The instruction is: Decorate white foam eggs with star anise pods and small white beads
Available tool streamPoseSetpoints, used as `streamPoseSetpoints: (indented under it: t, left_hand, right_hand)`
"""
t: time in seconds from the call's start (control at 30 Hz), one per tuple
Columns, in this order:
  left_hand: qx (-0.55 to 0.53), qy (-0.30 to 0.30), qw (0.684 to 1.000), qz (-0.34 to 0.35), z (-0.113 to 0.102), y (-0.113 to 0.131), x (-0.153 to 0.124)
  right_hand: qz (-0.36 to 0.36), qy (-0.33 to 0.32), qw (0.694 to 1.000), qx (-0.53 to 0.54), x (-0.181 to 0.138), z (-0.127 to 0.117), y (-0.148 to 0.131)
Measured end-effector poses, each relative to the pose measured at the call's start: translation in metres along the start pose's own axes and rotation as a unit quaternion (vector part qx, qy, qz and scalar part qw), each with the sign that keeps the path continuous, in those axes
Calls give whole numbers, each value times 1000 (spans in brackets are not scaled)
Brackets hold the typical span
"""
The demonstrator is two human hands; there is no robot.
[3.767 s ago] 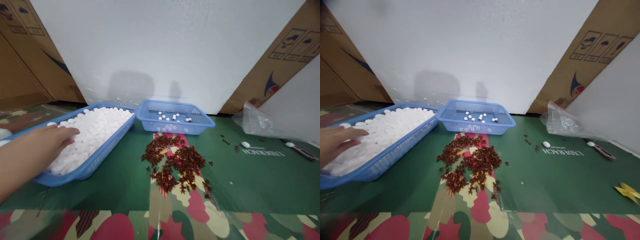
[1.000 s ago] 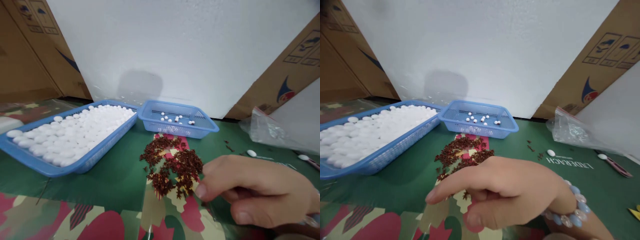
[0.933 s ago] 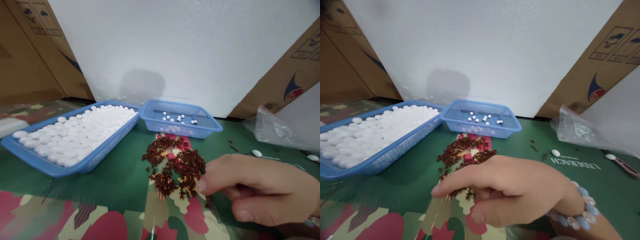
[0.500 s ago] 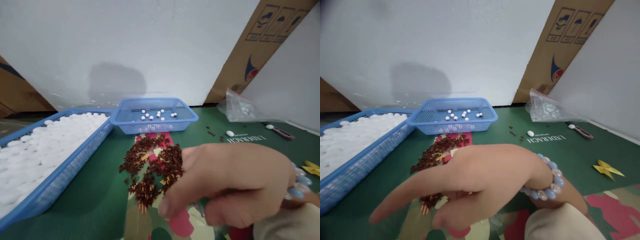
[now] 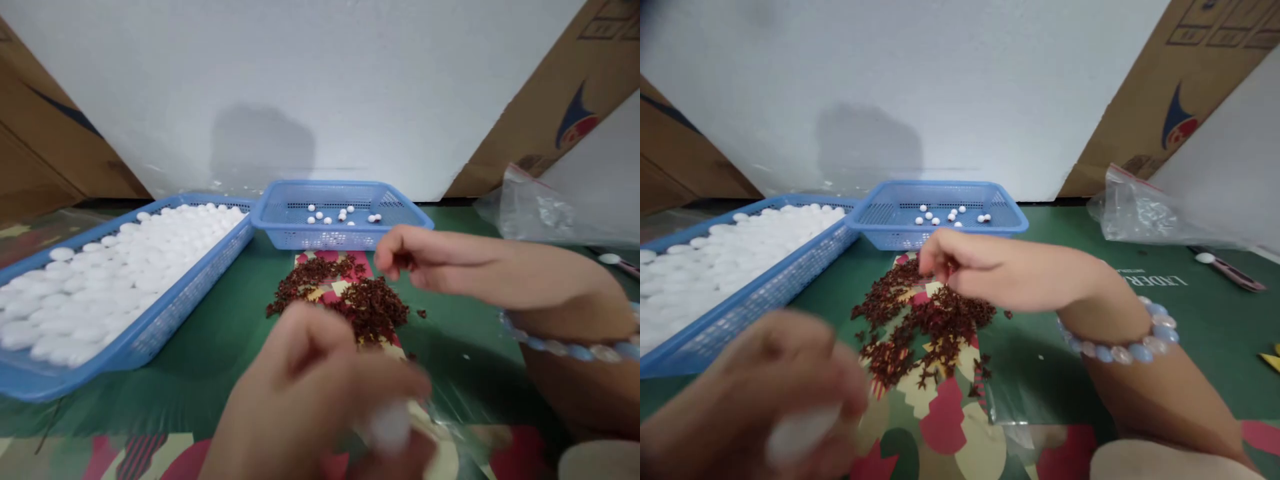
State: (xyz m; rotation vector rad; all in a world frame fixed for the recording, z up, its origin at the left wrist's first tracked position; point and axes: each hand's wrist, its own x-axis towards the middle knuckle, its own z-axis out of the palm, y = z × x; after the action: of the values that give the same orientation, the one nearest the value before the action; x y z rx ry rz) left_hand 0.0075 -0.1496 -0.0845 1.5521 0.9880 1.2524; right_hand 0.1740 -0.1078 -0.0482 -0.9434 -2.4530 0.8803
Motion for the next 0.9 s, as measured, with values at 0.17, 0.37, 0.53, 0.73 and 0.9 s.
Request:
streamPoseSetpoints:
  t: [0.17,0.37,0.53,0.73,0.9]
  left_hand:
    - [100,-40,993,-41,-2,18,36]
    - [205,-157,960,-111,-31,19,85]
    - [134,-121,981,-76,-44,35,101]
    - [-54,-128,990,-3,-42,33,112]
    - [-152,-148,977,11,-36,21,121]
  right_hand:
    - [12,77,995,59,7,0,19]
    - [-5,139,990,5,32,0,19]
    - [-19,63,996,57,51,-4,12]
    - [-63,41,997,-2,40,-7,-1]
    - [-115,163,979,-39,33,-12,-1]
